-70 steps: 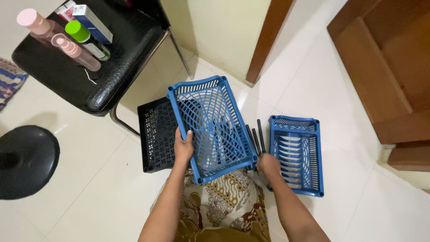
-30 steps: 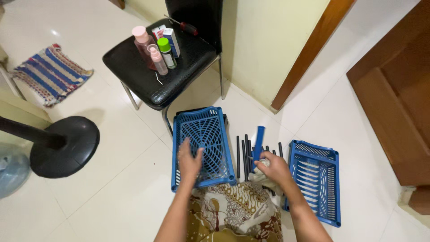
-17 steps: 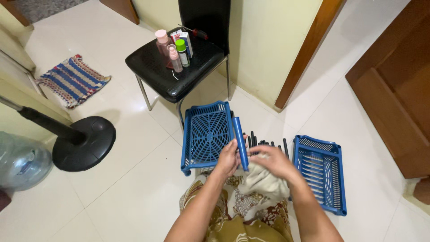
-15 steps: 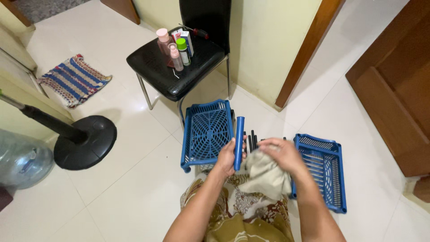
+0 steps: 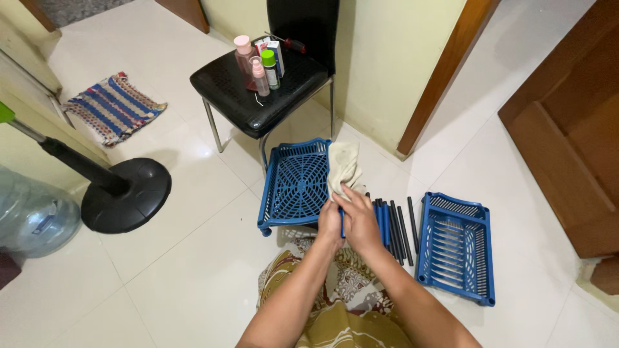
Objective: The person wipes a blue plastic basket with a cloth, then inserts blue plastic rods into the basket's corner holes to assemble it. The person handles the basket and rods by hand while sitting on the floor.
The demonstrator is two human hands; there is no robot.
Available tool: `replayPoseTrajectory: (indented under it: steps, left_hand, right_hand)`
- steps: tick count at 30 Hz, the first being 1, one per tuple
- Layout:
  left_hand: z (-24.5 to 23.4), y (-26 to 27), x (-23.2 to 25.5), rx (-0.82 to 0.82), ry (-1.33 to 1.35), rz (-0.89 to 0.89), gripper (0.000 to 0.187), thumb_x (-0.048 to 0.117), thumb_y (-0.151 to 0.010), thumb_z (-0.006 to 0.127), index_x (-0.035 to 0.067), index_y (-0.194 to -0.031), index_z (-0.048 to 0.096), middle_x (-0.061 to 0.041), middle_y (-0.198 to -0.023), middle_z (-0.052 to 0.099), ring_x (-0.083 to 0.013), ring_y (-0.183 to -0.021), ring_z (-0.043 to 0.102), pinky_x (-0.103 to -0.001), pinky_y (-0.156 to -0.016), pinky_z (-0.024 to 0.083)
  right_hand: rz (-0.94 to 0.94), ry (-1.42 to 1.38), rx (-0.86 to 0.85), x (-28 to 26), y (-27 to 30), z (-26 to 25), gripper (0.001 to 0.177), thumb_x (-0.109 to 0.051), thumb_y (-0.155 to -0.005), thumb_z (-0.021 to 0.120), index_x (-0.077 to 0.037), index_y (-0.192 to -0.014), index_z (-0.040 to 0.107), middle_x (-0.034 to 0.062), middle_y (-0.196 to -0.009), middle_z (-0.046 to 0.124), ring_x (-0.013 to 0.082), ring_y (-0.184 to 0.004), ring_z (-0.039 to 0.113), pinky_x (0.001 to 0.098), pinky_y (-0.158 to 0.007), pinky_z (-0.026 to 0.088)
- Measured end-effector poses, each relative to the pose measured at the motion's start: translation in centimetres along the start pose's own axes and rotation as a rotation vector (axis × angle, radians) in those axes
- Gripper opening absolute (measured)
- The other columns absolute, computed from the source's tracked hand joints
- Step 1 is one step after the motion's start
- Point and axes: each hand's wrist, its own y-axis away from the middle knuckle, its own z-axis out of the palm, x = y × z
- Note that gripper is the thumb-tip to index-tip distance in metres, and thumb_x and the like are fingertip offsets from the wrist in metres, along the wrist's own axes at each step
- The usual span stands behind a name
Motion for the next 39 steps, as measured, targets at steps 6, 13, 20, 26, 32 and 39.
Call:
replayPoseTrajectory:
  steps: [6,13,20,26,32,39]
  left_hand:
    - [-1.4,-0.5,-0.1,0.037,0.099,0.005,0.049,0.041,-0.106,0.040,0.005,-0.132,0.059,-0.012,-0.111,0.068,-0.0203,-0.097,0.068,-0.035,-0.084,0.058]
    - [-4.4,-1.2,2.5,0.044,-0.201,0.217,0.036,0.040,-0.107,0.043,0.010,-0.121,0.058,-0.005,-0.087,0.066,-0.0139,-0.058,0.056,-0.026,-0.047,0.050]
    - [-2.7,-2.2,-2.3,0.000,-0.653,0.662,0.050,0.039,-0.118,0.029,0.004,-0.140,0.057,-0.007,-0.133,0.059,-0.0157,-0.119,0.059,-0.029,-0.104,0.046]
    - [-3.4,-1.8,-1.7,0.004,-0.226,0.552,0.052,0.039,-0.105,0.055,0.006,-0.145,0.053,-0.014,-0.133,0.060,-0.0214,-0.117,0.058,-0.033,-0.098,0.049]
    - [-6.5,-4.2,4.7,0.220,0.006,0.413,0.054,0.048,-0.104,0.046,0.015,-0.145,0.054,0.009,-0.136,0.059,-0.0044,-0.121,0.056,-0.029,-0.087,0.047]
    - [-11.5,-5.9,7.6,-0.196,0.345,0.208,0.058,0.062,-0.106,0.046,0.017,-0.142,0.054,0.002,-0.080,0.048,-0.0118,-0.066,0.047,-0.030,-0.059,0.048]
  right_hand:
    - [-0.008,0.017,-0.059,-1.2,3.0,-0.6,0.059,0.014,-0.079,0.054,-0.007,-0.134,0.067,0.0165,-0.141,0.061,0.0342,-0.124,0.058,0.0411,-0.107,0.046]
    - [0.677,-0.567,-0.194,0.0,4.6,-2.6,0.039,0.002,-0.098,0.047,-0.005,-0.119,0.078,0.0165,-0.120,0.077,0.0276,-0.091,0.072,0.0369,-0.075,0.062]
    - [0.680,-1.175,0.091,0.1,-1.8,-1.7,0.061,-0.007,-0.095,0.049,-0.016,-0.154,0.044,0.0094,-0.145,0.058,0.0236,-0.097,0.057,0.0355,-0.078,0.050]
    - [0.284,-0.564,-0.077,-2.1,-1.4,1.3,0.053,-0.014,-0.101,0.058,-0.011,-0.152,0.046,0.0167,-0.150,0.052,0.0297,-0.138,0.051,0.0403,-0.112,0.040]
    - [0.619,-0.258,-0.422,-1.9,2.5,1.7,0.048,-0.024,-0.102,0.049,-0.023,-0.150,0.052,0.0112,-0.136,0.064,0.0255,-0.114,0.068,0.0364,-0.102,0.056]
    - [0.698,-0.109,-0.932,1.8,9.6,2.9,0.045,-0.034,-0.100,0.057,-0.019,-0.142,0.052,0.0131,-0.137,0.068,0.0258,-0.113,0.066,0.0401,-0.100,0.055]
